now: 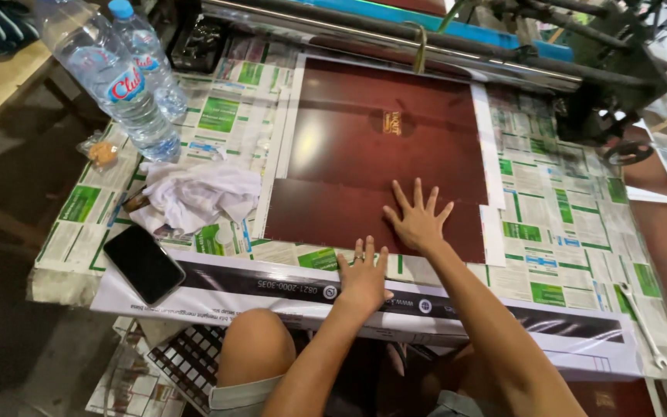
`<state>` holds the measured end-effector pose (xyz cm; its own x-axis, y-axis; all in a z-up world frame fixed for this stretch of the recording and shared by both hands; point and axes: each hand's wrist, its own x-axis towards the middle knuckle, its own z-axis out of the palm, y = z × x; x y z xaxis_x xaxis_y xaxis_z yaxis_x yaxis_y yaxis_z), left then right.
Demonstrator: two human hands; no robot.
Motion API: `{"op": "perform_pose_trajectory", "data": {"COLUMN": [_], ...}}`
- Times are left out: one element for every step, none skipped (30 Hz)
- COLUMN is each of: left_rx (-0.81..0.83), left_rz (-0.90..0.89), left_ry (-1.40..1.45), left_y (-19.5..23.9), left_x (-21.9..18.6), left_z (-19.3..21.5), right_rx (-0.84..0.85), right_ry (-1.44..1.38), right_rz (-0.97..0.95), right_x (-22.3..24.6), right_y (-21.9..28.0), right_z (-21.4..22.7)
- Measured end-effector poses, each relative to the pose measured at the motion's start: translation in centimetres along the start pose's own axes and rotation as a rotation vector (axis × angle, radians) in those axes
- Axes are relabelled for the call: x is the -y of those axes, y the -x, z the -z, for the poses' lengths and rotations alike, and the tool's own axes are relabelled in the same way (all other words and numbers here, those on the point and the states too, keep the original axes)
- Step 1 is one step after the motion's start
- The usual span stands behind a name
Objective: The person places large printed sheets one at a time onto the feed table of a laminating machine, aligns and smooths each sheet flat with both hands, and guides it through the rollers. They then lift the laminated sheet from the output side and stack the finished prints beside the machine.
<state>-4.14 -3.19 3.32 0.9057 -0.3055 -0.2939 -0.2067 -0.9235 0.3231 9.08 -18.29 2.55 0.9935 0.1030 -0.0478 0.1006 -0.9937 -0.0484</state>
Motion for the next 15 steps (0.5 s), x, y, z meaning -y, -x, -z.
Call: {"op": "perform_pose_trajectory", "data": {"left_rx": [0.002,-0.021,-0.044,-0.043,-0.033,-0.025,-0.024,-0.03,-0.035,-0.035,-0.045,-0.057,-0.058,-0.054,-0.049], "left_rz": [0.005,0.003,0.002,0.007,0.004,0.002,0.008,0.002,-0.003,0.004,0.0,-0.005,0.001,0.003,0.005], "left_ry": [0.002,0.01,0.017,0.019,0.011,0.002,0.003,0.0,-0.004,-0.003,-0.002,-0.002,-0.004,-0.003,-0.003], "left_y": [-0.1,-0.1,0.0,0.0,0.0,-0.1,-0.1,0.0,0.0,0.0,0.1,0.0,0.1,0.2,0.2], "left_x": [0.1,0.1,0.0,0.0,-0.1,-0.1,-0.1,-0.2,-0.2,-0.2,-0.3,-0.2,-0.3,-0.3,-0.4], "left_z": [0.0,-0.1,-0.3,-0.2,-0.2,0.0,0.0,0.0,0.0,0.0,0.0,0.0,0.0,0.1,0.2], "right_rx": [0.004,0.005,0.005,0.009,-0.002,-0.014,-0.011,-0.012,-0.012,-0.009,-0.012,-0.016,-0.016,-0.017,-0.018], "right_ry": [-0.001,-0.008,-0.015,-0.015,-0.009,-0.004,-0.005,-0.007,-0.008,-0.01,-0.026,-0.043,-0.046,-0.048,-0.05], "right_rz": [0.004,-0.001,-0.007,-0.002,-0.009,-0.015,-0.009,-0.008,-0.008,-0.001,-0.005,-0.011,-0.005,-0.004,-0.002], "right_x": [0.0,-0.1,-0.2,-0.2,-0.3,-0.3,-0.3,-0.4,-0.5,-0.5,-0.5,-0.5,-0.6,-0.6,-0.7], "right_y": [-0.6,-1.0,-1.4,-1.9,-2.3,-2.8,-3.3,-3.7,-4.1,-4.5,-4.8,-5.2,-5.7,-6.2,-6.7], "right_z": [0.1,0.1,0.0,0.2,0.3,0.5,0.5,0.5,0.5,0.6,0.7,0.8,0.8,0.9,1.0]}}
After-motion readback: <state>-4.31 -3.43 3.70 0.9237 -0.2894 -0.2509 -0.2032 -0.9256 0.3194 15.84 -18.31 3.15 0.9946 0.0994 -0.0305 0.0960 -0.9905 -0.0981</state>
